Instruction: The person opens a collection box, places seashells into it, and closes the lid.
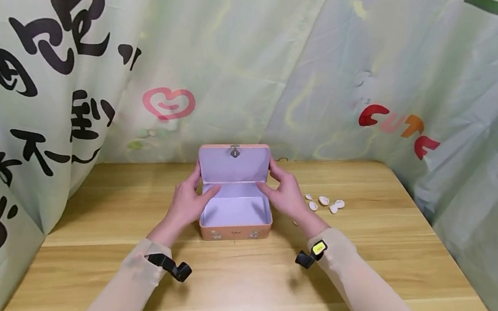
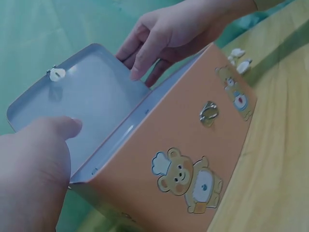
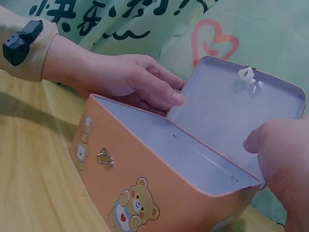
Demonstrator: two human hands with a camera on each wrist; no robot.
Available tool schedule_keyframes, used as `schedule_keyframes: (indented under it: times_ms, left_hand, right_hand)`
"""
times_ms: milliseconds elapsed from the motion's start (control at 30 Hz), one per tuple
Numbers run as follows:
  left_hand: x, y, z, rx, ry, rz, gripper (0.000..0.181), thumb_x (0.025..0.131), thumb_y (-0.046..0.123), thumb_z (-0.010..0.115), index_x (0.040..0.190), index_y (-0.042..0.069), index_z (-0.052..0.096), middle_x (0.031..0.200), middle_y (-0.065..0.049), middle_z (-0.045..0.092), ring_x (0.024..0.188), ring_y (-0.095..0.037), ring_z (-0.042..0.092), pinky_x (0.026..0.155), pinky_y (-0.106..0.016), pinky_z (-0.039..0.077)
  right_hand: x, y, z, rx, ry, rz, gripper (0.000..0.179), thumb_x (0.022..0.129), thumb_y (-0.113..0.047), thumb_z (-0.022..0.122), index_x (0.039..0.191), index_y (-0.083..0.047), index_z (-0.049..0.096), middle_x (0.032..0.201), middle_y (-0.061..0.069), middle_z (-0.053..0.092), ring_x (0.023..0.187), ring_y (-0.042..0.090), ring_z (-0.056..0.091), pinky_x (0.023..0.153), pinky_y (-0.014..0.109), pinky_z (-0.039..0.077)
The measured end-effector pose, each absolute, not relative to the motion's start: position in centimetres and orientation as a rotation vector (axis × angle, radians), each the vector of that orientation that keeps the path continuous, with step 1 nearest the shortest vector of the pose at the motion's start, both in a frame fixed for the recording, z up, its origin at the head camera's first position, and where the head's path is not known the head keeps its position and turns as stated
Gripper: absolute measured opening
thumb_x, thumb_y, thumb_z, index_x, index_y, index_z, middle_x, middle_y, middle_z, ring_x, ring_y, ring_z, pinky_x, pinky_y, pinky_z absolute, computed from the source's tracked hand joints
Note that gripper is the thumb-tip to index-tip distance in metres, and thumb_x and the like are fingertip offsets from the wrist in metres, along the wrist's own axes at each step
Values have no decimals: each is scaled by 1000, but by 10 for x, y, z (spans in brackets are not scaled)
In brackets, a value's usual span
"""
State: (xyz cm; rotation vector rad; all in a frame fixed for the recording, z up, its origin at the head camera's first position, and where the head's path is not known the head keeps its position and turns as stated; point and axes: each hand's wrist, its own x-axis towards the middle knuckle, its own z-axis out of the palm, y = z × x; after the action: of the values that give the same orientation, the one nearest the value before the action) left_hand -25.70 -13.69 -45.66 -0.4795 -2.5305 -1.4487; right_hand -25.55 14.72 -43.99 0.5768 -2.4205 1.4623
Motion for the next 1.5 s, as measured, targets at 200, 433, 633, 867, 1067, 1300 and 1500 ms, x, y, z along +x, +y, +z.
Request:
schedule_keyframes:
  times_ms: [200, 433, 633, 867, 1067, 1300, 1500]
  left_hand:
    - [-269, -140, -460, -483, -2544, -1425, 93, 99, 35, 78, 167, 6, 22, 162, -17, 36, 142, -32, 47, 100, -43, 53]
    - [-282, -142, -462, -445, -2566, -1465, 93, 95, 33, 83, 164, 1, 29, 162, -18, 35, 141, -29, 48, 104, -41, 51]
    - [-291, -139, -463, -446, -2564, -1520, 92, 94, 31, 85, 163, 2, 33, 161, -18, 39, 140, -30, 50, 109, -42, 46]
    - [-293, -140, -466, -489, -2518, -1568, 95, 92, 22, 87, 165, 3, 30, 163, -17, 38, 142, -28, 49, 110, -41, 45]
    - [-296, -142, -472, -497, -2467, -1639, 97, 91, 20, 88, 166, 6, 29, 165, -16, 37, 143, -29, 48, 111, -40, 44]
    - [-299, -142, -478, -453, -2493, -1644, 96, 90, 25, 88, 166, 7, 32, 163, -17, 40, 144, -30, 48, 112, -42, 43]
    - [-299, -140, -479, -378, -2507, -1701, 94, 90, 27, 89, 165, 11, 36, 162, -16, 43, 145, -28, 47, 113, -40, 42]
  right_hand:
    - [-272, 142, -446, 585, -2420, 1492, 87, 95, -7, 80, 164, 1, 28, 166, 14, 35, 144, 32, 48, 115, 43, 40]
    - [-285, 141, -452, 525, -2489, 1509, 95, 92, -12, 85, 165, 1, 25, 168, 16, 30, 147, 34, 43, 116, 48, 39]
    - [-290, 148, -457, 506, -2534, 1470, 101, 90, -16, 88, 166, -1, 23, 170, 14, 28, 151, 29, 37, 118, 46, 36]
    - [-294, 151, -459, 563, -2525, 1468, 105, 88, -20, 91, 167, -4, 23, 168, 10, 32, 153, 21, 33, 121, 46, 32]
    - [-298, 149, -465, 567, -2532, 1478, 106, 88, -23, 91, 168, -9, 24, 169, 5, 33, 154, 18, 30, 122, 45, 29]
    - [-298, 147, -471, 472, -2556, 1523, 107, 87, -30, 91, 168, -7, 23, 170, 10, 30, 155, 27, 27, 124, 48, 25]
    - [-299, 147, -475, 419, -2609, 1557, 109, 88, -39, 88, 169, -9, 21, 172, 7, 25, 157, 25, 21, 125, 48, 20]
